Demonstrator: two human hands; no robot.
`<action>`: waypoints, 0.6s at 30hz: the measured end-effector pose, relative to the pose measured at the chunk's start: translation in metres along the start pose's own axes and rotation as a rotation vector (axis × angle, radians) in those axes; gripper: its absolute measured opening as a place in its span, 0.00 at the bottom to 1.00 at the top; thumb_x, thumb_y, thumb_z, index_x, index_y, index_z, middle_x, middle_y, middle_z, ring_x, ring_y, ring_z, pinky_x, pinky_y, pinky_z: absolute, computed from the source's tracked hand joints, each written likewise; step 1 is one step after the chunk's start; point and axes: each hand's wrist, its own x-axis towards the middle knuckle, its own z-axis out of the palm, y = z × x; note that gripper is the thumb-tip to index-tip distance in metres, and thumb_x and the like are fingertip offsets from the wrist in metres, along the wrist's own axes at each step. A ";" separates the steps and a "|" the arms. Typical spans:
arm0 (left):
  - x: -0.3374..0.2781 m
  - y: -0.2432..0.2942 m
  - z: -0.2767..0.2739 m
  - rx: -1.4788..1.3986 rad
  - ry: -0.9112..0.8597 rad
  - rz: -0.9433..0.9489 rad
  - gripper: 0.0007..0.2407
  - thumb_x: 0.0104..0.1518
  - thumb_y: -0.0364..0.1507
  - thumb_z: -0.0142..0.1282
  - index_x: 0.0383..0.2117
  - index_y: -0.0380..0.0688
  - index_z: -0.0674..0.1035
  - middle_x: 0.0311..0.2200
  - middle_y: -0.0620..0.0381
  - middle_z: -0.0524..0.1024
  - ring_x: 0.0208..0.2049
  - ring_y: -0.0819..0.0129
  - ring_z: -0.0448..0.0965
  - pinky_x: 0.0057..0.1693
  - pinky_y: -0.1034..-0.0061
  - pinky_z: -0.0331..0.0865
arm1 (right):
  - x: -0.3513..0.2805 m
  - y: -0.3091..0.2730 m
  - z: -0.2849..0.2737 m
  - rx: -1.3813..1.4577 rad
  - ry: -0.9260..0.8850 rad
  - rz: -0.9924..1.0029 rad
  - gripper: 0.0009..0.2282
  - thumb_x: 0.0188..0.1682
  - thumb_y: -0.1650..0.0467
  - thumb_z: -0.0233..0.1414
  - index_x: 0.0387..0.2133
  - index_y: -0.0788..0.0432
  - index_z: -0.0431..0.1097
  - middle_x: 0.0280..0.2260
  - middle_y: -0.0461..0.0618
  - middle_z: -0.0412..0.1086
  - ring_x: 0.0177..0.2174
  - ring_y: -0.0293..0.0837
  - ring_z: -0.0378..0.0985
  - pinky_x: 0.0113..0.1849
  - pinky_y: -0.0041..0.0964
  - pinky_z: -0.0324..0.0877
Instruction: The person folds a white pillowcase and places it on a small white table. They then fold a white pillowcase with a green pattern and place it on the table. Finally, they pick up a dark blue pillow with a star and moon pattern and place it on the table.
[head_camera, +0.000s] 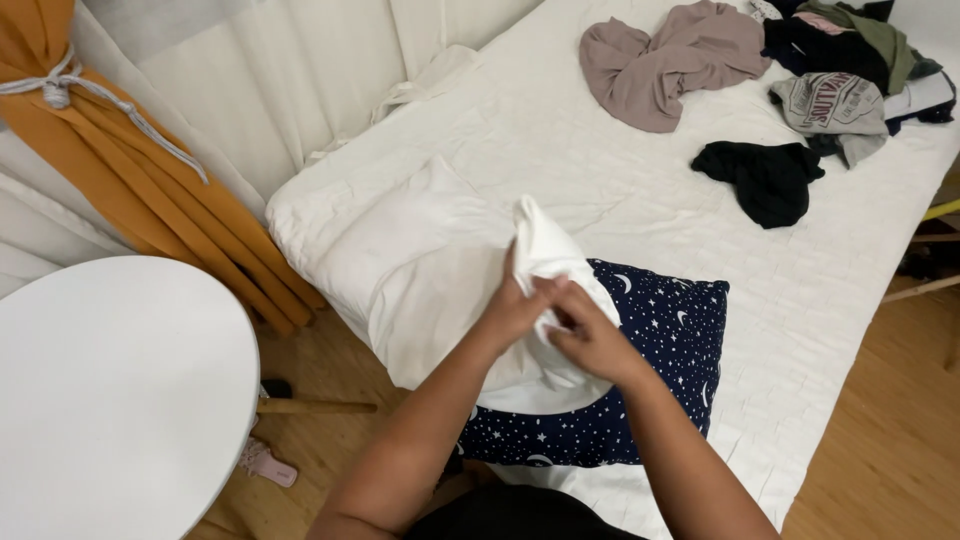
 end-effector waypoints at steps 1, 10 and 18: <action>0.006 -0.006 -0.009 0.001 -0.001 0.001 0.43 0.51 0.40 0.65 0.69 0.51 0.46 0.62 0.40 0.60 0.57 0.56 0.70 0.56 0.66 0.71 | 0.001 -0.001 0.006 0.000 0.001 -0.001 0.26 0.46 0.78 0.52 0.61 0.57 0.63 0.49 0.57 0.70 0.44 0.50 0.76 0.46 0.44 0.75; 0.005 -0.008 -0.116 -0.669 0.620 -0.180 0.21 0.65 0.28 0.44 0.64 0.34 0.61 0.56 0.37 0.72 0.54 0.52 0.77 0.59 0.62 0.74 | 0.002 0.044 0.002 -0.751 -0.056 0.070 0.22 0.44 0.64 0.63 0.51 0.52 0.66 0.48 0.50 0.69 0.46 0.49 0.72 0.46 0.47 0.68; -0.023 0.017 -0.170 -0.492 0.734 -0.197 0.28 0.56 0.28 0.53 0.66 0.50 0.58 0.60 0.42 0.70 0.54 0.51 0.76 0.56 0.52 0.74 | -0.002 0.124 -0.093 0.164 -0.114 0.173 0.08 0.57 0.67 0.54 0.42 0.59 0.76 0.38 0.54 0.75 0.41 0.48 0.74 0.45 0.41 0.71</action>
